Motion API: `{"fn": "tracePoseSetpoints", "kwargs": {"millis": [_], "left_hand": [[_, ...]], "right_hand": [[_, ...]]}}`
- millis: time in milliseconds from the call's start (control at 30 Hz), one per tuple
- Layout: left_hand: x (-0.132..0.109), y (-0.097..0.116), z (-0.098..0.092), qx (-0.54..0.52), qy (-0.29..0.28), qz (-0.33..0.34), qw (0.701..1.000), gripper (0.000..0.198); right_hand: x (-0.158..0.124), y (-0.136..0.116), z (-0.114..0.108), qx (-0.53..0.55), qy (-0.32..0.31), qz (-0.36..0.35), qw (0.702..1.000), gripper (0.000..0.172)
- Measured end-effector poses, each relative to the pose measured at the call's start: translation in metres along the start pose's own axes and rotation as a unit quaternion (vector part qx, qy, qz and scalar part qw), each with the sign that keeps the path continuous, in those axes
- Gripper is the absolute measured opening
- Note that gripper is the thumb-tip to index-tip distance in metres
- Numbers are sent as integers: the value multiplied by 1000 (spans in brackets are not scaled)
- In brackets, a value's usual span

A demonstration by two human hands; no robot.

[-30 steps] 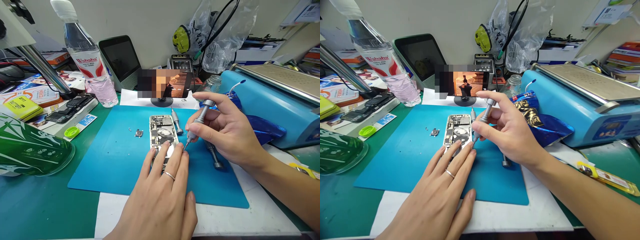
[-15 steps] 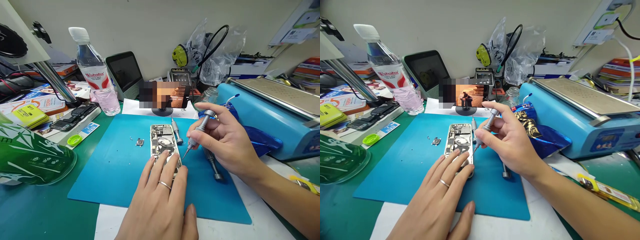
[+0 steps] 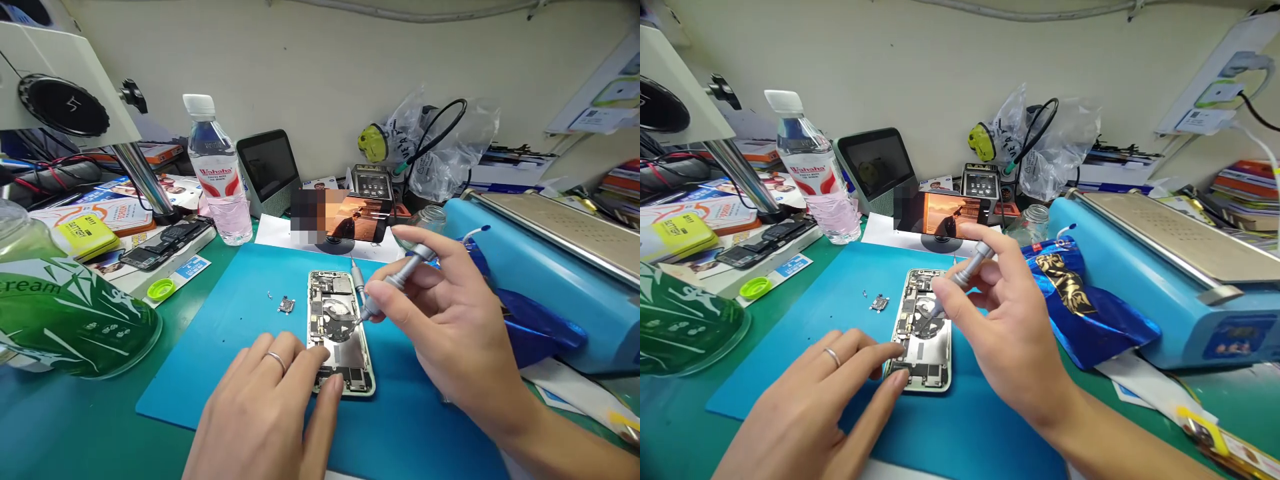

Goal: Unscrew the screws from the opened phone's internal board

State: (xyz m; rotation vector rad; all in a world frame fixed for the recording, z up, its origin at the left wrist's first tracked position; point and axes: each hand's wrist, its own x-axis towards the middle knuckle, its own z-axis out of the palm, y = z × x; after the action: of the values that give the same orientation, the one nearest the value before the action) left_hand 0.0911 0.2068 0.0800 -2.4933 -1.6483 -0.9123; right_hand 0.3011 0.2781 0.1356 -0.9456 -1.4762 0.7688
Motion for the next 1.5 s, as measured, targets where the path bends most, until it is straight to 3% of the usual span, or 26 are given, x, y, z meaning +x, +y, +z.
{"fn": "tracePoseSetpoints", "kwargs": {"millis": [167, 400, 733, 1500], "left_hand": [[4, -9, -4, 24, -25, 55, 998, 12], [4, 4, -1, 12, -18, 71, 997, 18], [3, 5, -4, -12, -8, 64, 998, 17], [6, 10, -8, -36, 7, 56, 998, 18]], "right_hand": [[-13, 8, -6, -2, 18, -11, 1000, 43], [-15, 4, -5, -9, -18, -25, 999, 45], [-17, -1, -6, 19, -45, -9, 999, 51], [-20, -1, -9, 2, -30, 3, 1000, 47]]}}
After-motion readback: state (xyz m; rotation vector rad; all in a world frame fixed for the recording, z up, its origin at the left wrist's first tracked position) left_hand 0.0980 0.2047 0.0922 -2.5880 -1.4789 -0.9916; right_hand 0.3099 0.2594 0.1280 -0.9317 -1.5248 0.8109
